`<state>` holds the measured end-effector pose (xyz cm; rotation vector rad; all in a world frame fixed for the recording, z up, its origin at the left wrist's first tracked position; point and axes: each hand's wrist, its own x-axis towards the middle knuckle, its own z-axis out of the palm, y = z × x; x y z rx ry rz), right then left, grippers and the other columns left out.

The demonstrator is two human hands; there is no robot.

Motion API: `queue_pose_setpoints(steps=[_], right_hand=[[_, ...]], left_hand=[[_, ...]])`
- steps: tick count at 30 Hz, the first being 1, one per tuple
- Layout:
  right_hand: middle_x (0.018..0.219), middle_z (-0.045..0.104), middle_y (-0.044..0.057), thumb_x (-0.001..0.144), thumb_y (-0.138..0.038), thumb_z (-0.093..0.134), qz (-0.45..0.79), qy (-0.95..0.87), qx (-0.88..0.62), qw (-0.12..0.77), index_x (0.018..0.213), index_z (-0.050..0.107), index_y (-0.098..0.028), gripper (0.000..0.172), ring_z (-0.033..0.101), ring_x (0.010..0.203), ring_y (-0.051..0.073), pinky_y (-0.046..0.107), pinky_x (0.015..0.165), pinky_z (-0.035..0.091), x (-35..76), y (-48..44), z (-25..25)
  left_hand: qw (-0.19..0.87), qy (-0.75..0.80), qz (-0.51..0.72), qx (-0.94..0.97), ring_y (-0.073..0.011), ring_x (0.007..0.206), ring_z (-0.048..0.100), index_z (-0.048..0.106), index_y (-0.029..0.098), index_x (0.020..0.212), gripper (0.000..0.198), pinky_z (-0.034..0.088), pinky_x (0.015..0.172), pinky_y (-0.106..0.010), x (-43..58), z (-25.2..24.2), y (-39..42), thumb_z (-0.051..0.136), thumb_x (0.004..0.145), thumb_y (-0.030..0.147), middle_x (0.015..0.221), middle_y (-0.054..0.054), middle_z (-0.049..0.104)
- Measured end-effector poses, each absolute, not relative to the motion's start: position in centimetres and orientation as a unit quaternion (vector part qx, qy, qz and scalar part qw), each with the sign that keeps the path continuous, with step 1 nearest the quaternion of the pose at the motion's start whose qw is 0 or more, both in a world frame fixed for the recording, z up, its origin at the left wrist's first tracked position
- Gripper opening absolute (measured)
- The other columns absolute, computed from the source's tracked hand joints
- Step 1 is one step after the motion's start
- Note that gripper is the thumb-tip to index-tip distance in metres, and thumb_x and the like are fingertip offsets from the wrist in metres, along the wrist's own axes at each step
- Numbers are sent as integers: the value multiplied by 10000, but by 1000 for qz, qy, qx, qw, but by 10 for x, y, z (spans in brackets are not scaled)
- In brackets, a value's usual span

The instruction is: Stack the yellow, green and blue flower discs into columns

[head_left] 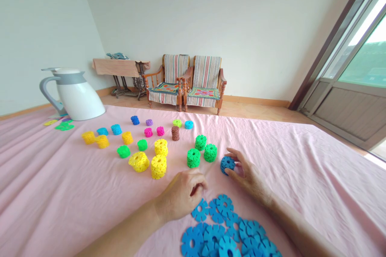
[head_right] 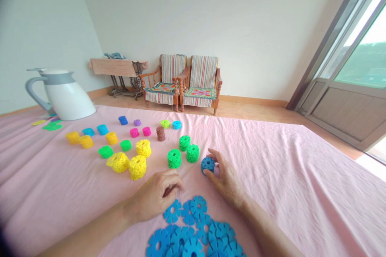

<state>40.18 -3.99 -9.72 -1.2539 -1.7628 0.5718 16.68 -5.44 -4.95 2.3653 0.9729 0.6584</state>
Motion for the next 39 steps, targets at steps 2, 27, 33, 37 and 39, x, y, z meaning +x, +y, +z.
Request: queue_pose_setpoints(steps=[2, 27, 33, 37, 39], right_hand=[[1169, 591, 61, 822, -304, 560, 228, -707, -506, 438, 1309, 391, -269, 516, 574, 1055, 227, 415, 911, 443, 401, -40, -98], [1015, 662, 28, 644, -126, 663, 360, -853, -353, 131, 1032, 661, -275, 416, 594, 963, 238, 370, 894, 450, 377, -121, -2], [714, 647, -5, 825, -150, 462, 325, -805, -449, 211, 799, 669, -228, 223, 591, 656, 143, 264, 612, 466, 390, -101, -20], [631, 617, -10, 811, -210, 491, 279, -742, -548, 266, 898, 665, -218, 195, 552, 533, 126, 234, 491, 444, 422, -74, -49], [585, 579, -19, 795, -221, 494, 204, -724, -591, 292, 931, 670, -215, 223, 546, 530, 133, 238, 490, 443, 438, -63, -62]], left_hand=[[248, 358, 241, 867, -110, 644, 557, 674, 157, 786, 291, 429, 626, -213, 167, -49, -54, 448, 711, -10, 731, -3, 605], [258, 366, 233, 863, -108, 636, 539, 673, 173, 806, 280, 396, 593, -197, 166, -53, -53, 460, 726, 11, 741, 7, 605], [253, 360, 236, 866, -125, 710, 566, 668, 167, 797, 286, 410, 645, -204, 167, -53, -52, 455, 713, -5, 746, 1, 618], [259, 356, 240, 865, -120, 701, 573, 675, 176, 808, 301, 415, 655, -207, 166, -52, -53, 449, 721, -4, 751, 1, 623], [261, 359, 238, 864, -119, 685, 571, 680, 180, 811, 307, 415, 638, -206, 166, -52, -52, 450, 717, -1, 747, 1, 619]])
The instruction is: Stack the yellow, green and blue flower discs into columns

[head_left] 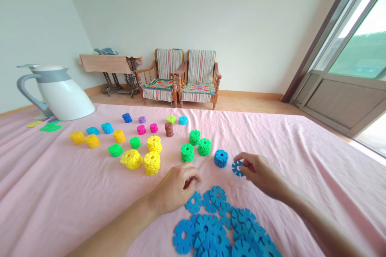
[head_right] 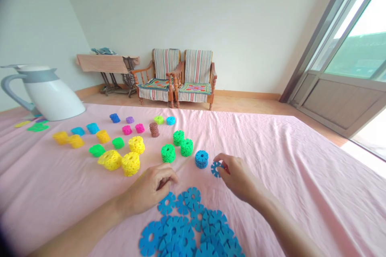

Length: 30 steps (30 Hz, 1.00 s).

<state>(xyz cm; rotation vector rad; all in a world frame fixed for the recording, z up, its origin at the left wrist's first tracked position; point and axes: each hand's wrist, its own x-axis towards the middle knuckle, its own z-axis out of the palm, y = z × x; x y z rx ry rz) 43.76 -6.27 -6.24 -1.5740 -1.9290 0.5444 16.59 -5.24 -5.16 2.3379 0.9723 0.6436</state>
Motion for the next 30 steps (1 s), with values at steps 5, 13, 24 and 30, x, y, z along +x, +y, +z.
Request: queue_pose_setpoints(steps=[5, 13, 24, 30], right_hand=[[664, 642, 18, 767, -234, 471, 122, -704, -635, 292, 1045, 676, -180, 350, 578, 579, 163, 290, 575, 471, 455, -51, -74], [818, 657, 49, 659, -177, 551, 120, -746, -610, 239, 1040, 679, -217, 404, 617, 747, 207, 325, 709, 476, 452, -62, -62], [627, 599, 10, 774, -370, 579, 93, -688, -632, 344, 1019, 628, -158, 328, 554, 548, 163, 302, 562, 442, 433, -54, -60], [1026, 610, 72, 766, -370, 623, 156, -662, -577, 452, 1066, 604, -195, 347, 602, 835, 187, 322, 683, 478, 402, -44, -66]], left_hand=[[260, 360, 240, 864, -125, 707, 580, 672, 175, 813, 291, 432, 667, -215, 165, -54, -52, 447, 733, 8, 777, -4, 631], [257, 363, 236, 864, -126, 722, 587, 664, 173, 808, 283, 429, 670, -212, 165, -55, -52, 452, 734, 0, 785, -1, 633], [263, 357, 246, 862, -116, 703, 582, 671, 173, 813, 299, 420, 659, -202, 166, -55, -51, 451, 727, -9, 774, 3, 633], [258, 360, 244, 863, -104, 645, 554, 685, 173, 801, 311, 400, 618, -195, 166, -52, -53, 466, 703, -25, 732, 11, 609]])
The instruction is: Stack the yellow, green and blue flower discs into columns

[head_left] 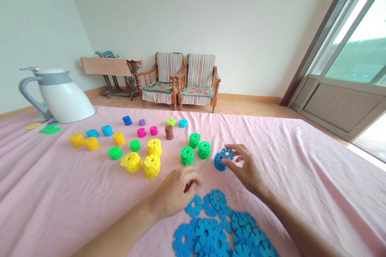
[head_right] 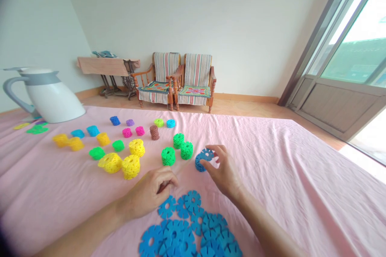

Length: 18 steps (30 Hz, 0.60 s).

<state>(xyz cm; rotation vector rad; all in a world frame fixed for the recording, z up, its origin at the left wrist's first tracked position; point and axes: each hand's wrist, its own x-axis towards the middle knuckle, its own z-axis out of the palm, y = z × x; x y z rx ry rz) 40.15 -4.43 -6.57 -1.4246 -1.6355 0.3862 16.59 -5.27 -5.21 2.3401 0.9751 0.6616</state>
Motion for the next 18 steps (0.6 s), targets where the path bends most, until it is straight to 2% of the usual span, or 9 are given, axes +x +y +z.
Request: queue_pose_setpoints(steps=[6, 18], right_hand=[[1093, 577, 70, 752, -364, 638, 173, -677, -566, 437, 1058, 618, -220, 338, 584, 966, 219, 374, 786, 462, 398, -39, -78], [1089, 569, 79, 745, -371, 653, 196, -679, -554, 440, 1078, 618, -202, 375, 597, 936, 211, 388, 810, 479, 400, -34, -87]], left_hand=[[254, 355, 250, 864, -93, 608, 530, 687, 167, 804, 302, 401, 614, -193, 166, -53, -53, 482, 705, -32, 734, 12, 602], [258, 357, 247, 863, -94, 609, 529, 687, 168, 803, 307, 401, 621, -196, 166, -53, -53, 478, 704, -34, 726, 13, 599]])
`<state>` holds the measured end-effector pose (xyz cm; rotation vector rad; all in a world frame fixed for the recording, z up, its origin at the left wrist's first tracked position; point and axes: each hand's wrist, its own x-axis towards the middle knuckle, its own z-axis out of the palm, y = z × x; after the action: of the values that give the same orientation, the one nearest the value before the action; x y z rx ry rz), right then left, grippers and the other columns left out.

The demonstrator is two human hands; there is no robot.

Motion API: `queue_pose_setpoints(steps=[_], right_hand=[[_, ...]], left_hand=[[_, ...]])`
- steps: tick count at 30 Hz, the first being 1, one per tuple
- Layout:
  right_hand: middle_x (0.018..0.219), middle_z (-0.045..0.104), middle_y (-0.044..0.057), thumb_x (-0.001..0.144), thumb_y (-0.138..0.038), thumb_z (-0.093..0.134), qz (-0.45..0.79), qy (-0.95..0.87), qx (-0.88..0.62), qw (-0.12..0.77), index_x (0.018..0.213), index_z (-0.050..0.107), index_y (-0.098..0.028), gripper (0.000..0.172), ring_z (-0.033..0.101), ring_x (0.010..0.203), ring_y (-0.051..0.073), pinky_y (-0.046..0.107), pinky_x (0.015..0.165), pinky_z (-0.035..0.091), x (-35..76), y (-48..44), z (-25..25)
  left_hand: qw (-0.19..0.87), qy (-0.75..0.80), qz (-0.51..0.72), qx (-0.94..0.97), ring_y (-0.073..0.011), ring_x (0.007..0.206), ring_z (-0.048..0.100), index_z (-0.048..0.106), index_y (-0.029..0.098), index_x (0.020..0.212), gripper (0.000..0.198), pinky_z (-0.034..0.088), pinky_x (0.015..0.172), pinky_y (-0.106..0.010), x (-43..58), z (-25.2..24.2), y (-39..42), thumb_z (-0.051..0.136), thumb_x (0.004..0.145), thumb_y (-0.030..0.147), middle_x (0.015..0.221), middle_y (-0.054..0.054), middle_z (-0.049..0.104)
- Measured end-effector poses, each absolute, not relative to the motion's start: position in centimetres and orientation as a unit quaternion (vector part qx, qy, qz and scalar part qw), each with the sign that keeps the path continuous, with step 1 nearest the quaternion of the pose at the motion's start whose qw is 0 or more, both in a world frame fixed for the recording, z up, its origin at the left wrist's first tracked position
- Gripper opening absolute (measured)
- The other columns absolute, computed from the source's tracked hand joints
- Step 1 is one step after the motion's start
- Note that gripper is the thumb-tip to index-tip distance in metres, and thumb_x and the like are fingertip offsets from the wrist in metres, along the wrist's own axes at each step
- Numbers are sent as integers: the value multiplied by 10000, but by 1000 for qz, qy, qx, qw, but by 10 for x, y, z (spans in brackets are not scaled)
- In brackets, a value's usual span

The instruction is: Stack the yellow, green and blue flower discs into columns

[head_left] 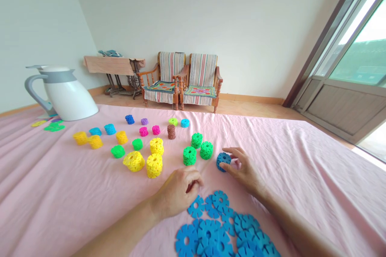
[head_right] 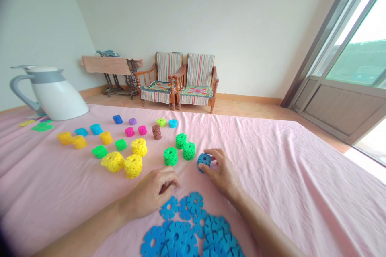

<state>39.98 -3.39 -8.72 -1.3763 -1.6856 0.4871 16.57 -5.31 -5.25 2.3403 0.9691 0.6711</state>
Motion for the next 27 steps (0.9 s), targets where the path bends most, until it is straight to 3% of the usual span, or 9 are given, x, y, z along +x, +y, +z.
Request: queue_pose_setpoints(steps=[3, 5, 8, 11, 14, 21, 27], right_hand=[[1076, 574, 75, 771, -390, 634, 168, -674, -557, 455, 1087, 602, -201, 370, 604, 875, 195, 378, 768, 475, 401, -40, -75], [963, 595, 54, 805, -370, 600, 154, -685, -553, 448, 983, 623, -196, 250, 595, 809, 177, 354, 726, 465, 402, -49, -61], [838, 591, 16, 806, -246, 578, 225, -767, -494, 343, 841, 624, -198, 75, 565, 733, 140, 298, 674, 452, 401, -67, -37], [946, 584, 15, 702, -96, 596, 302, -822, -436, 207, 979, 607, -215, 302, 557, 811, 140, 285, 724, 456, 399, -85, -22], [1006, 561, 23, 642, -45, 588, 314, -842, -415, 142, 1051, 593, -229, 449, 538, 908, 163, 310, 811, 443, 397, -93, -20], [1034, 531, 32, 685, -78, 577, 314, -853, -398, 124, 1053, 588, -218, 394, 527, 934, 158, 309, 858, 438, 395, -89, -23], [1073, 541, 74, 754, -132, 531, 239, -872, -413, 105, 1090, 549, -181, 340, 521, 1000, 200, 358, 878, 440, 387, -99, -18]], left_hand=[[259, 355, 246, 864, -93, 607, 527, 687, 169, 805, 289, 397, 614, -196, 166, -53, -53, 485, 721, -21, 729, 13, 599], [259, 353, 245, 865, -95, 614, 530, 688, 172, 802, 293, 393, 610, -195, 166, -53, -53, 483, 722, -22, 725, 13, 597], [261, 351, 243, 866, -101, 633, 542, 691, 173, 800, 310, 391, 607, -194, 166, -52, -52, 473, 715, -30, 715, 13, 597], [258, 349, 241, 868, -104, 654, 554, 692, 166, 790, 320, 391, 611, -191, 166, -51, -52, 466, 701, -41, 711, 11, 599], [254, 351, 242, 868, -107, 669, 559, 693, 163, 790, 323, 393, 619, -190, 167, -50, -53, 464, 694, -43, 713, 10, 602], [249, 359, 241, 866, -110, 661, 557, 684, 167, 779, 304, 399, 621, -198, 167, -52, -52, 459, 699, -21, 713, 9, 602], [250, 354, 245, 867, -122, 705, 571, 674, 168, 783, 311, 411, 651, -205, 167, -53, -52, 439, 701, -18, 740, -1, 617]])
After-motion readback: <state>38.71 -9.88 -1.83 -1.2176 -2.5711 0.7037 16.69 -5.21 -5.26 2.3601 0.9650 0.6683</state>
